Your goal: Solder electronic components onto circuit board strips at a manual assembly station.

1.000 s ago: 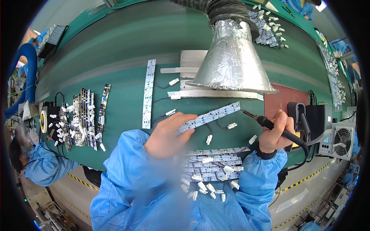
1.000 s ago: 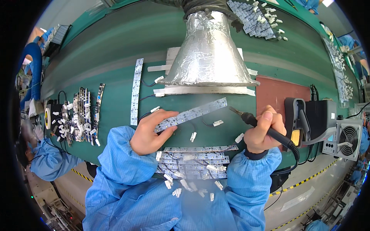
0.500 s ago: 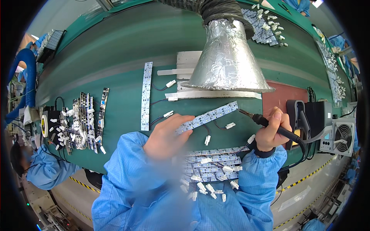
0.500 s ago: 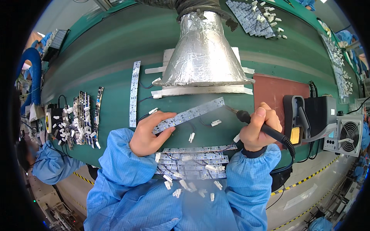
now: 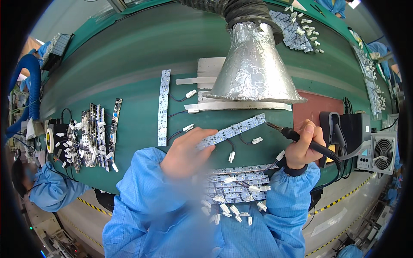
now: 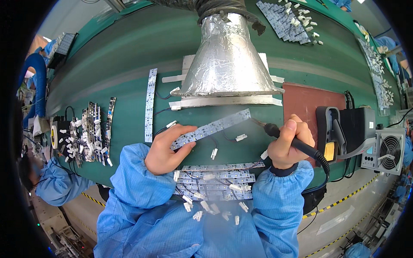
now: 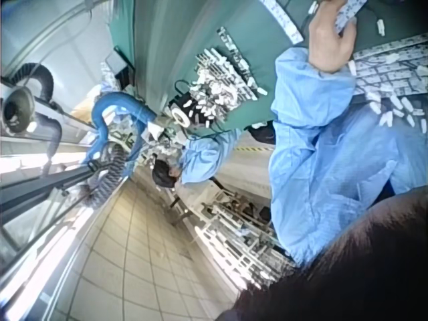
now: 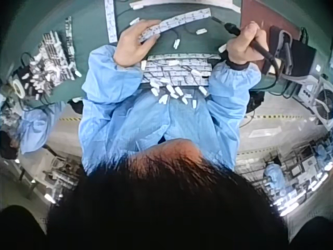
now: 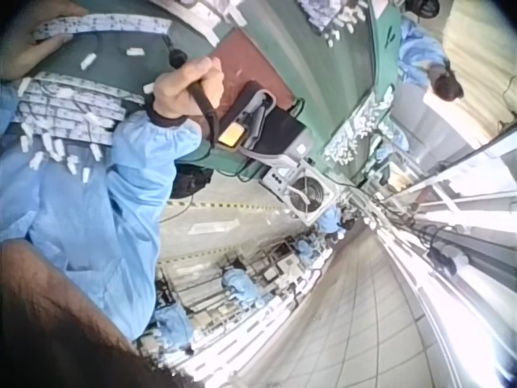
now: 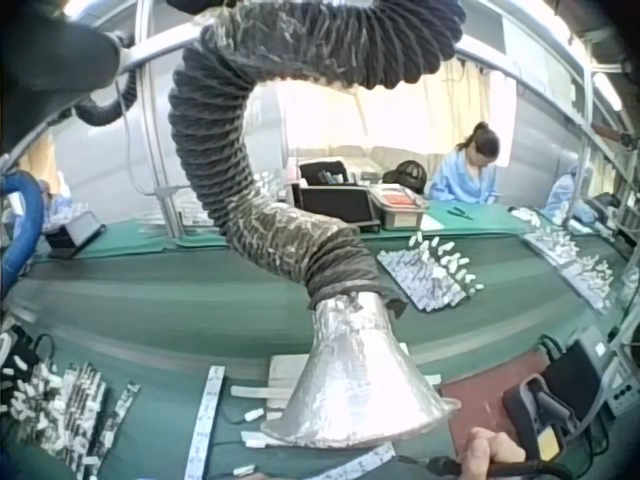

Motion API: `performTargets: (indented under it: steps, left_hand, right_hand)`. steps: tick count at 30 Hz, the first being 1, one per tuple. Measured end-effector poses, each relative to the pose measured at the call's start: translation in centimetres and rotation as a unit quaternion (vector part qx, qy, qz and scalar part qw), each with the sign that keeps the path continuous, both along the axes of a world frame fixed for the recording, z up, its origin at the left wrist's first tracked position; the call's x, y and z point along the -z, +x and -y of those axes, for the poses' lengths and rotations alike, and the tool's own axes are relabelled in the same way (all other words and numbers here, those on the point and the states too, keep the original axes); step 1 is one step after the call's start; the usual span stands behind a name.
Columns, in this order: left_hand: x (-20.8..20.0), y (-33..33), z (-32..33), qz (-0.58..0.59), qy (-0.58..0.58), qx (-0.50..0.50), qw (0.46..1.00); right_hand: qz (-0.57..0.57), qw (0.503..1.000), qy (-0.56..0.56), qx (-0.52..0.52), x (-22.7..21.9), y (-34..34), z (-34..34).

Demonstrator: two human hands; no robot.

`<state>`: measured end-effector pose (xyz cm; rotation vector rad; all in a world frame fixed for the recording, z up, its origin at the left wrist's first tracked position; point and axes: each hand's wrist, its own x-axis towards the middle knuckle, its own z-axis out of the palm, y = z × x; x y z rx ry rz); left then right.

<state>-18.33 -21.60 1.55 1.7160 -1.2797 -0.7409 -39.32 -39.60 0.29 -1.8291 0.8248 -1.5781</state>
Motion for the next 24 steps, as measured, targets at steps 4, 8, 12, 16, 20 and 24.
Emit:
performTargets:
  steps: [4,8,12,16,20,24]
  left_hand:
    - [-0.2,0.1,-0.1,0.006,0.001,-0.001,1.0]
    - [-0.8,0.3,-0.3,0.003,0.001,0.002,1.0]
    - [-3.3,0.3,-2.3,-0.04,0.086,-0.06,0.994]
    - [-6.7,1.9,-6.4,-0.081,0.07,-0.133,0.985]
    - [-5.2,3.7,-8.5,-0.078,-0.006,-0.337,0.938]
    - [0.9,6.7,-7.3,-0.03,-0.051,-0.334,0.941]
  right_hand:
    - [0.08,0.986,0.085,0.115,-0.5,0.3,-0.1]
    - [0.19,0.978,-0.013,0.08,-1.0,-1.1,3.0]
    - [0.186,0.975,-0.001,0.121,-0.7,-1.5,3.5]
    - [0.203,0.975,0.018,0.084,-0.6,-2.0,3.3]
    - [0.207,0.975,0.025,0.075,-0.6,-1.8,3.1]
    - [0.21,0.976,0.036,0.046,-0.8,-1.5,2.7]
